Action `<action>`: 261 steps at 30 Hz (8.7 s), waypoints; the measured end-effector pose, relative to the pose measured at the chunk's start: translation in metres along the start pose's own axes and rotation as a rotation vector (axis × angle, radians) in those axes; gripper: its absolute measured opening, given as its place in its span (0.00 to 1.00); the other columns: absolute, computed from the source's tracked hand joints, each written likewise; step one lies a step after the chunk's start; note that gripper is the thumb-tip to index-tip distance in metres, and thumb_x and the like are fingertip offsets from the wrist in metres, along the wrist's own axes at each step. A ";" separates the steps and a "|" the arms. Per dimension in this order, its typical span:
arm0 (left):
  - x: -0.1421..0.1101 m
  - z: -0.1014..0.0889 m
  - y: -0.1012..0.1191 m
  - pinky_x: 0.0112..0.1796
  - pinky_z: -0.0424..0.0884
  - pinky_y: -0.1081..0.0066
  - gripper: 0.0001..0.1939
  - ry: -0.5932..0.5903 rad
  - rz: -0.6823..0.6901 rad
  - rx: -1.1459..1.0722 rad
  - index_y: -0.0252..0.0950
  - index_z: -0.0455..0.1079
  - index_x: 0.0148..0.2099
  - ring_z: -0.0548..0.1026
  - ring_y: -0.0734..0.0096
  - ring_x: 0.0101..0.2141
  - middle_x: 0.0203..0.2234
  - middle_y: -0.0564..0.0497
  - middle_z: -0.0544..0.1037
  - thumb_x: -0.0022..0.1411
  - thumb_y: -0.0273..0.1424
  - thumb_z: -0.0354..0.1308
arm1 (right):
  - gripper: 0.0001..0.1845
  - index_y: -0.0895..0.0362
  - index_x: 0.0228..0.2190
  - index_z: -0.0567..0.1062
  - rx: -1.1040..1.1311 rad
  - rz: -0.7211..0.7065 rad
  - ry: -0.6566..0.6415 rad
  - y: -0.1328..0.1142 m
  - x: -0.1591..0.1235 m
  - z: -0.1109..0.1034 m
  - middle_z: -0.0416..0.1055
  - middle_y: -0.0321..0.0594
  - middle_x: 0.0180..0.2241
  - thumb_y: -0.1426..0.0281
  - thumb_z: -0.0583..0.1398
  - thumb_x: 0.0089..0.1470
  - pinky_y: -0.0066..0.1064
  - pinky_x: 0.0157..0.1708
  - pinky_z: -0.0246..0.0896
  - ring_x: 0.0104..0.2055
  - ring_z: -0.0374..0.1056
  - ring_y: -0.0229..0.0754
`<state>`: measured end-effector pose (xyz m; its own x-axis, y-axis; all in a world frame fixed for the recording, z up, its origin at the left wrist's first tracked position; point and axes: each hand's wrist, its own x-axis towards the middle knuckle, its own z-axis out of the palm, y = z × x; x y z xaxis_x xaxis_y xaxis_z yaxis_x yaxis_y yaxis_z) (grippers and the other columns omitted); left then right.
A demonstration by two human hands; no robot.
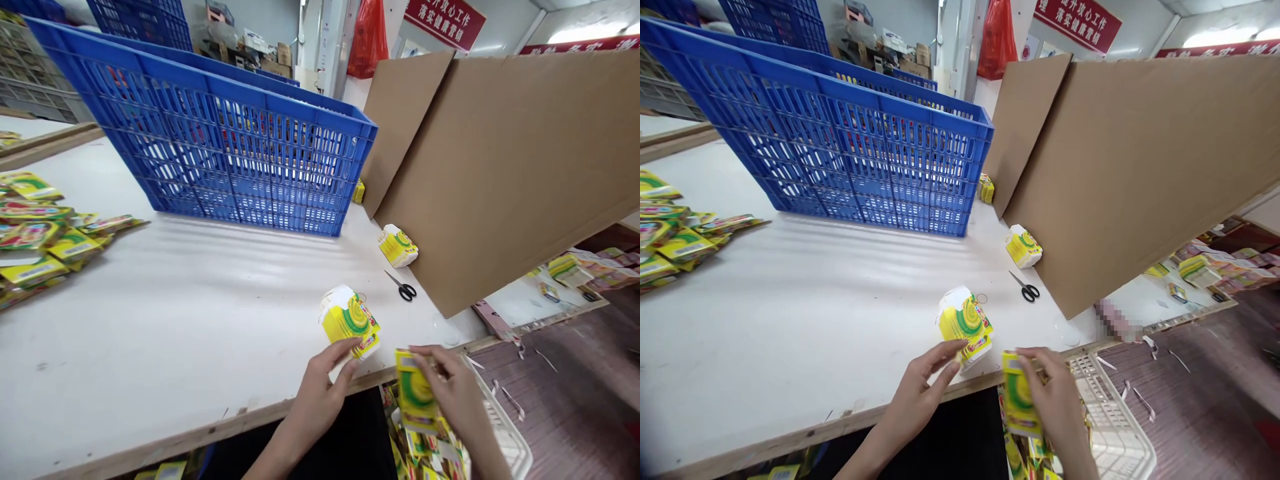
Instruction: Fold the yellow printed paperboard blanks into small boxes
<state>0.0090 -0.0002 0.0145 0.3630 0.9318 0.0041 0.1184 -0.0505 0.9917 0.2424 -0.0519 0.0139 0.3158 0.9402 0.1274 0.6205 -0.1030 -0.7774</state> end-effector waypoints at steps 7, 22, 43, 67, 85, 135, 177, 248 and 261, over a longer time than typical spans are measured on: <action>0.013 -0.002 -0.030 0.63 0.46 0.47 0.20 -0.015 0.126 0.431 0.36 0.67 0.58 0.54 0.56 0.65 0.63 0.42 0.61 0.65 0.31 0.52 | 0.17 0.53 0.38 0.79 -0.156 -0.073 0.099 0.024 0.015 0.019 0.72 0.47 0.40 0.56 0.58 0.54 0.45 0.47 0.57 0.45 0.65 0.53; 0.011 0.003 -0.024 0.58 0.62 0.54 0.16 0.212 0.029 -0.019 0.37 0.70 0.51 0.70 0.54 0.56 0.52 0.42 0.75 0.62 0.35 0.57 | 0.16 0.57 0.36 0.73 0.538 0.129 0.132 -0.030 0.021 0.085 0.74 0.42 0.34 0.56 0.60 0.54 0.36 0.37 0.64 0.35 0.68 0.45; 0.001 -0.007 -0.014 0.53 0.65 0.58 0.33 -0.190 -0.002 -0.746 0.37 0.72 0.54 0.71 0.49 0.52 0.47 0.42 0.78 0.49 0.48 0.67 | 0.12 0.55 0.30 0.72 1.043 0.272 -0.220 -0.052 -0.016 0.096 0.76 0.42 0.37 0.61 0.65 0.51 0.38 0.40 0.67 0.38 0.73 0.45; 0.002 -0.008 0.003 0.47 0.70 0.67 0.23 -0.057 -0.070 -0.478 0.37 0.66 0.57 0.75 0.60 0.45 0.48 0.45 0.77 0.61 0.38 0.60 | 0.25 0.53 0.50 0.74 0.460 0.006 -0.153 -0.047 -0.021 0.089 0.75 0.44 0.44 0.64 0.66 0.49 0.36 0.44 0.67 0.43 0.70 0.48; -0.003 -0.010 0.002 0.57 0.60 0.56 0.26 -0.243 0.021 -0.021 0.40 0.58 0.64 0.68 0.52 0.55 0.57 0.41 0.70 0.65 0.36 0.53 | 0.10 0.50 0.35 0.81 0.229 -0.235 -0.201 -0.055 -0.005 0.071 0.62 0.46 0.56 0.65 0.59 0.57 0.47 0.56 0.55 0.59 0.54 0.54; -0.009 -0.026 0.004 0.41 0.71 0.64 0.21 -0.486 -0.166 -0.425 0.43 0.53 0.54 0.77 0.63 0.38 0.38 0.48 0.79 0.63 0.37 0.57 | 0.10 0.53 0.41 0.69 0.644 -0.055 -0.382 -0.044 -0.011 0.050 0.60 0.30 0.25 0.62 0.57 0.60 0.25 0.27 0.52 0.26 0.56 0.34; -0.003 -0.004 0.013 0.38 0.73 0.68 0.29 -0.323 -0.188 -0.393 0.41 0.55 0.62 0.77 0.67 0.33 0.45 0.43 0.77 0.61 0.34 0.59 | 0.16 0.55 0.45 0.76 0.444 -0.029 -0.122 -0.034 -0.009 0.054 0.73 0.40 0.33 0.60 0.57 0.59 0.27 0.31 0.62 0.32 0.67 0.39; 0.009 -0.012 -0.010 0.35 0.75 0.66 0.26 -0.089 -0.269 -0.549 0.35 0.71 0.52 0.79 0.60 0.34 0.33 0.47 0.81 0.55 0.45 0.62 | 0.18 0.56 0.48 0.70 0.333 -0.127 -0.012 -0.048 -0.013 0.091 0.68 0.43 0.41 0.62 0.59 0.57 0.31 0.38 0.62 0.38 0.64 0.42; 0.006 -0.010 -0.009 0.41 0.72 0.68 0.25 -0.117 -0.086 -0.202 0.43 0.51 0.60 0.77 0.68 0.36 0.40 0.49 0.76 0.63 0.39 0.53 | 0.18 0.53 0.48 0.65 0.777 0.018 -0.034 -0.041 -0.011 0.086 0.71 0.39 0.36 0.64 0.60 0.57 0.31 0.38 0.65 0.35 0.68 0.39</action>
<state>0.0009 0.0093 0.0067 0.4657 0.8809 -0.0851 -0.0291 0.1114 0.9934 0.1513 -0.0301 -0.0085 0.2908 0.9514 0.1014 -0.0699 0.1269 -0.9894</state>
